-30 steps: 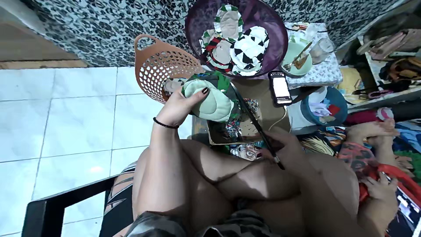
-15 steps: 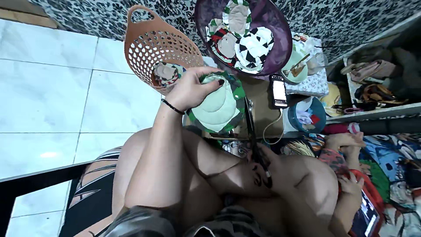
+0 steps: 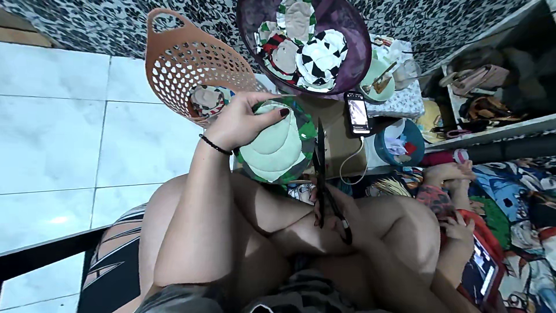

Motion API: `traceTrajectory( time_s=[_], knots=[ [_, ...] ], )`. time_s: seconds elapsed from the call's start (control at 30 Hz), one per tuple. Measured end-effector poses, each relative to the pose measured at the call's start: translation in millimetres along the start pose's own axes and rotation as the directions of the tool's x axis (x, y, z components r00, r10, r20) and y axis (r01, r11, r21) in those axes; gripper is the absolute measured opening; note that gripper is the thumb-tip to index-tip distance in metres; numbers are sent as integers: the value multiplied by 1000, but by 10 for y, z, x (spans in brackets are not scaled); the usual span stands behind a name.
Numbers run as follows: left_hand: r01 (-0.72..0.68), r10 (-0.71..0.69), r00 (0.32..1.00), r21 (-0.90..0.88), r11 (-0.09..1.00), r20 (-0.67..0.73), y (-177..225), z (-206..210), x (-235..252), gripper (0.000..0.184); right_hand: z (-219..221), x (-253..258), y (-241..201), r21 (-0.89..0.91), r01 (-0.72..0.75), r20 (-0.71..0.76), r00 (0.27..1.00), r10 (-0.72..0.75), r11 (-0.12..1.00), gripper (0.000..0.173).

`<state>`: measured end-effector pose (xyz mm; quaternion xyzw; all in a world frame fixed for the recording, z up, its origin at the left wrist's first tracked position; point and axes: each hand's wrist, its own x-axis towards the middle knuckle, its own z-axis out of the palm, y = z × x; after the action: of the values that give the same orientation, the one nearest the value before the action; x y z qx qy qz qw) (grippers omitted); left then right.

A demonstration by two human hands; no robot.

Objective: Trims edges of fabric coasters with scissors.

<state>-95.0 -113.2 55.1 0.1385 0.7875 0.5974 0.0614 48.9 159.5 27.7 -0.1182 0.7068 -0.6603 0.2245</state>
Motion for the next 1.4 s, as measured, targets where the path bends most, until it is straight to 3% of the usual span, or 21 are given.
traceTrajectory(
  time_s=[0.33, 0.6, 0.7, 1.03, 1.4],
  knots=[
    [16, -15, 996, -10, 1000, 83, 11, 58, 8, 15, -62, -24, -113, -45, -69, -116, 991, 63, 997, 83],
    [54, -56, 996, 31, 998, 62, 13, 44, 0, 16, -112, -25, -91, -154, -80, -96, 993, 66, 985, 102],
    [30, -31, 998, 18, 999, 58, 11, 48, 0, 16, -99, -28, -101, -170, -85, -111, 992, 67, 982, 93],
    [67, -67, 997, 9, 998, 46, -3, 28, 1, 17, -78, -62, -227, -129, -176, -170, 974, 153, 976, 87],
    [128, -129, 990, 21, 992, 50, 39, -55, -21, 17, -150, -98, -209, -152, -137, -129, 985, 118, 979, 76]
  ],
)
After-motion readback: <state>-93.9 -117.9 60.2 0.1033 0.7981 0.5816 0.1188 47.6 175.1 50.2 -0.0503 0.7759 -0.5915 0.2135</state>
